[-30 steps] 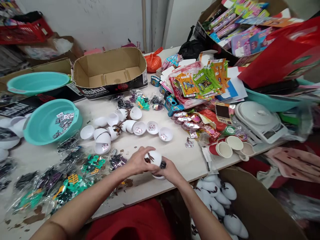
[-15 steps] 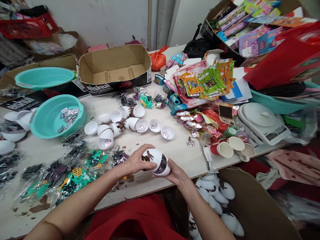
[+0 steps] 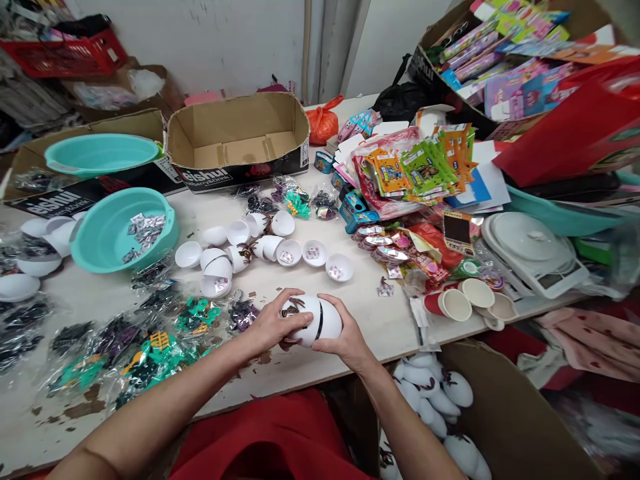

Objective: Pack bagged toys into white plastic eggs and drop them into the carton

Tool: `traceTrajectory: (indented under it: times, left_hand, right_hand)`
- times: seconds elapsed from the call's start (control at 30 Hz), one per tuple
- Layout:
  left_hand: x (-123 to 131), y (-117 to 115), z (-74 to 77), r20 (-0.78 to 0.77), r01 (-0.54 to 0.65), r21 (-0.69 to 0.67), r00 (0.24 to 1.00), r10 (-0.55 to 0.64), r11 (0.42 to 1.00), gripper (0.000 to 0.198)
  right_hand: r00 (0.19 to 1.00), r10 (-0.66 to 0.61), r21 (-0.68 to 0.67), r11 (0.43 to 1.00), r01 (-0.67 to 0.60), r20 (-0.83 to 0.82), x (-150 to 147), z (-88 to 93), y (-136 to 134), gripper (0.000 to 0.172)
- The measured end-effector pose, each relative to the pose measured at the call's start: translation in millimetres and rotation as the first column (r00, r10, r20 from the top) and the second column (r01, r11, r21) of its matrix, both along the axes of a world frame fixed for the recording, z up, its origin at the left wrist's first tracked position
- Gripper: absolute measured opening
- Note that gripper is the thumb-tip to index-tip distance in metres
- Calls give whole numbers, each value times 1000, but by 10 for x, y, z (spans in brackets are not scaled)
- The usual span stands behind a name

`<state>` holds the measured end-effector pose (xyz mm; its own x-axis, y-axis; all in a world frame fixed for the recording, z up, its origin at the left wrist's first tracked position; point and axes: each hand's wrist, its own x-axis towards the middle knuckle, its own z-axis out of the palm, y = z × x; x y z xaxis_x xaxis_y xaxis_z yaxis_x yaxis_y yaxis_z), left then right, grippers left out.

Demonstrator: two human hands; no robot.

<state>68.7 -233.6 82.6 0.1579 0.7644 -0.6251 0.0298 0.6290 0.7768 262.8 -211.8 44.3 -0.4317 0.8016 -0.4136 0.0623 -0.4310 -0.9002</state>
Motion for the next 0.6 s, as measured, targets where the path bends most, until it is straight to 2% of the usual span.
traceTrajectory:
  times: [0.1, 0.27, 0.37, 0.47, 0.53, 0.6]
  left_hand:
    - [-39, -2, 10, -42, 74, 19, 996, -73, 997, 60]
    - [-88, 9, -57, 90, 63, -61, 994, -58, 996, 61]
    - [-70, 5, -78, 101, 73, -86, 993, -64, 994, 60]
    - [-8, -42, -81, 99, 9, -105, 995, 2, 994, 61]
    - [18, -73, -92, 114, -56, -137, 991, 72, 989, 63]
    - [1, -76, -111, 131, -70, -180, 987, 95, 981, 63]
  right_hand:
    - [999, 4, 7, 1000, -5, 46, -33, 42, -21, 88]
    - [998, 29, -18, 999, -28, 49, -70, 100, -40, 84]
    - [998, 45, -45, 998, -43, 38, -68, 94, -32, 88]
    - [999, -9, -81, 997, 12, 38, -80, 51, -29, 89]
    - [995, -71, -80, 994, 76, 65, -107, 15, -32, 81]
    - [989, -112, -65, 991, 118, 94, -143, -8, -33, 74]
